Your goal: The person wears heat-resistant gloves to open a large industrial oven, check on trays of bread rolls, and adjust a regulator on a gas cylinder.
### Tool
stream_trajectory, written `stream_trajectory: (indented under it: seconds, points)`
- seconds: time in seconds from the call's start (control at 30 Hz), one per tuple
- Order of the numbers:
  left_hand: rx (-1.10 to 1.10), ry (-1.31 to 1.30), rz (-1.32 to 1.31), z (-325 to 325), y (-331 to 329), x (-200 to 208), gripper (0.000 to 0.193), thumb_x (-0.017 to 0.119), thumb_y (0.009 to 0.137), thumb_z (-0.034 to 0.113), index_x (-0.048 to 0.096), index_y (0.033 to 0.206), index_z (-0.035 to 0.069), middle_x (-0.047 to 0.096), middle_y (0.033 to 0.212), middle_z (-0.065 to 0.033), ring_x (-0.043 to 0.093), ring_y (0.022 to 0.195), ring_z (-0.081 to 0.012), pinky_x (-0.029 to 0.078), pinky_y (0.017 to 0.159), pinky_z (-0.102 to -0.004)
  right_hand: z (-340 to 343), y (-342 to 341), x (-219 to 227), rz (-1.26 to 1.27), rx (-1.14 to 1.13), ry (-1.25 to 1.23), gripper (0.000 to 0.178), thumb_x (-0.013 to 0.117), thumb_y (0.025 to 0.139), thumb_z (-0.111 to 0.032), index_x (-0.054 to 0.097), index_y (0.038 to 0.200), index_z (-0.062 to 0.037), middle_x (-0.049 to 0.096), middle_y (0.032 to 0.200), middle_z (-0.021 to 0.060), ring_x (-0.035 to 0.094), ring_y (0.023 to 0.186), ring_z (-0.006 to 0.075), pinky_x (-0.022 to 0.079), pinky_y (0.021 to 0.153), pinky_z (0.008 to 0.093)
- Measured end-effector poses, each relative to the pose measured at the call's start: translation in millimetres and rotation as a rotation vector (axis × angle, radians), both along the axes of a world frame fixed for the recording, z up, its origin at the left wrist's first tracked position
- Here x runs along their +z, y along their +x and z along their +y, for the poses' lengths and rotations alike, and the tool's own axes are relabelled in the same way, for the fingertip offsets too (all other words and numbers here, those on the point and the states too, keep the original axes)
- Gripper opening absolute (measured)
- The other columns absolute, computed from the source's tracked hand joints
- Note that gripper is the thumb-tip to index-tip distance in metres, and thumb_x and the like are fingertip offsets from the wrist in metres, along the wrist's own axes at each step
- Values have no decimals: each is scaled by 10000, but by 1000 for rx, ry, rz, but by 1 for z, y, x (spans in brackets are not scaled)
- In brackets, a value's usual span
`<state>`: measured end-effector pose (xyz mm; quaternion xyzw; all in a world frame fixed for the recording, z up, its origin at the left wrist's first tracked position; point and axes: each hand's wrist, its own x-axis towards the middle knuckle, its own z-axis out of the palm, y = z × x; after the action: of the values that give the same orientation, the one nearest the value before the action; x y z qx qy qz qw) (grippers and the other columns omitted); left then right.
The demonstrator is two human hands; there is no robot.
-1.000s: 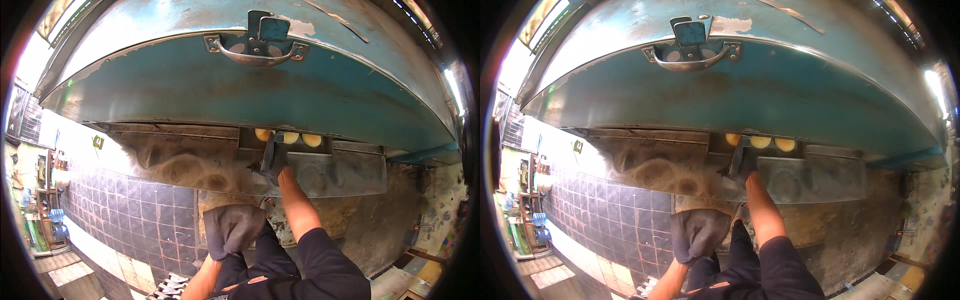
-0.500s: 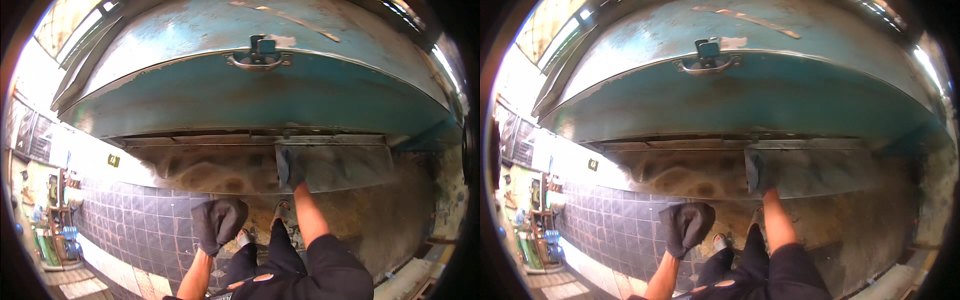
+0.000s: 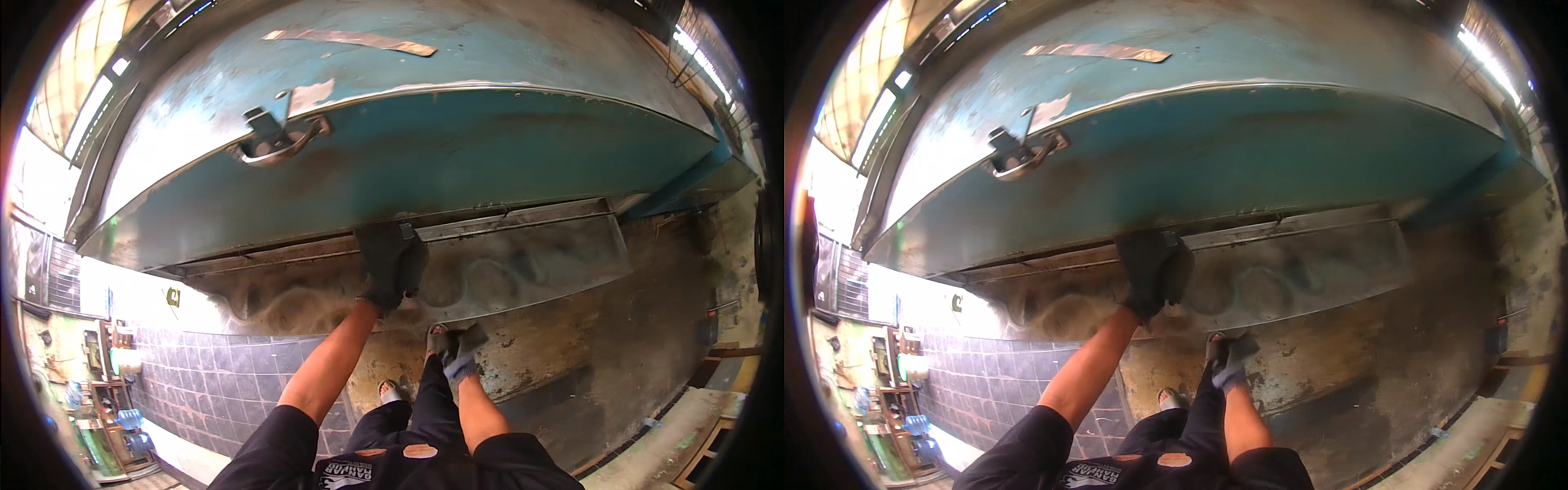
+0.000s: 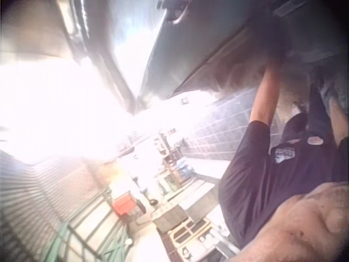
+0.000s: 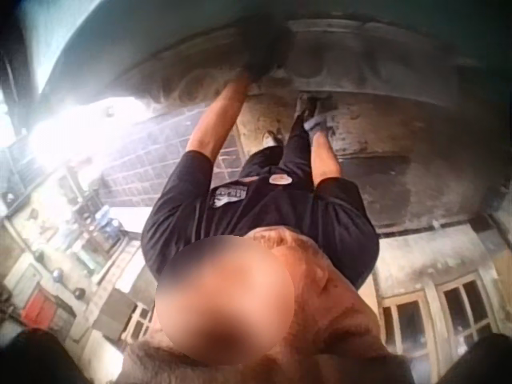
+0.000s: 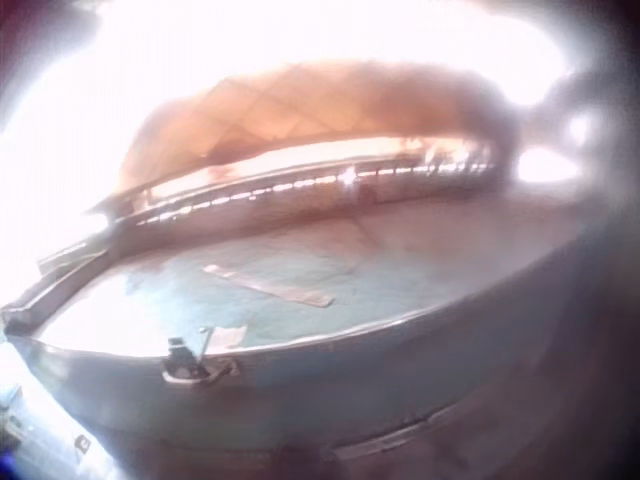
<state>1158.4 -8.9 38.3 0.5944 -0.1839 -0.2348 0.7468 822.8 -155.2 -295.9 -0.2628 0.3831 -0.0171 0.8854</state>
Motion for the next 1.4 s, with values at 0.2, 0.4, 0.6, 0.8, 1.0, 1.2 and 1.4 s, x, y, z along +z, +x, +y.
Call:
stream_trajectory:
  seconds: [0.2, 0.4, 0.6, 0.8, 1.0, 1.2, 1.4]
  points:
    - [399, 91, -67, -31, -9, 23, 185, 607, 1067, 180, 643, 981, 20, 579, 934, -28, 560, 803, -145, 541, 732, -346, -23, 102, 116, 21, 285, -387, 612, 457, 1128, -471, 522, 1514, 1, 592, 1514, 132, 554, 1397, 286, 428, 1183, 367]
    - [188, -42, 170, -53, 1, 79, 120, 613, 1088, 139, 633, 1111, 22, 592, 1024, -36, 608, 987, -131, 556, 833, -321, -87, 163, 209, -173, 265, -657, 540, 495, 1120, -439, 590, 1401, 12, 676, 1321, 138, 637, 1240, 257, 487, 1077, 382]
    - [-30, -380, 595, -14, -4, 29, 342, 626, 1074, 181, 581, 1366, 10, 660, 1172, -116, 671, 1013, -184, 584, 838, -326, -109, 274, 284, -84, 495, -856, 396, 479, 1107, -345, 642, 1208, 3, 694, 1042, 116, 682, 943, 273, 552, 847, 392]
    - [183, 443, -367, 75, -78, 0, 590, 711, 1001, 139, 499, 1532, -4, 599, 1428, -193, 594, 1299, -260, 498, 1110, -346, -109, 319, 308, -271, 540, -1014, 351, 456, 1104, -347, 617, 1066, -38, 673, 912, 103, 668, 733, 262, 531, 658, 415]
    - [160, 792, -253, 130, -137, -17, 477, 742, 939, 62, 603, 1389, -16, 615, 1322, -166, 597, 1192, -250, 490, 1082, -304, -76, 333, 298, -112, 724, -703, 364, 433, 1107, -358, 623, 1086, -48, 678, 930, 130, 678, 785, 291, 538, 708, 416]
    - [515, 752, -210, 137, -166, -19, 455, 739, 939, 69, 610, 1368, -9, 622, 1302, -158, 604, 1177, -247, 494, 1063, -308, -14, 359, 235, -171, 952, -812, 385, 408, 1118, -379, 626, 1093, -62, 667, 930, 132, 673, 803, 293, 537, 735, 408]
    - [813, 776, -83, 161, -268, -48, 433, 736, 939, 75, 618, 1348, -1, 629, 1281, -151, 611, 1162, -245, 498, 1045, -313, 14, 310, 173, -220, 1285, -1149, 408, 383, 1130, -400, 630, 1100, -77, 656, 929, 135, 667, 820, 295, 535, 762, 400]
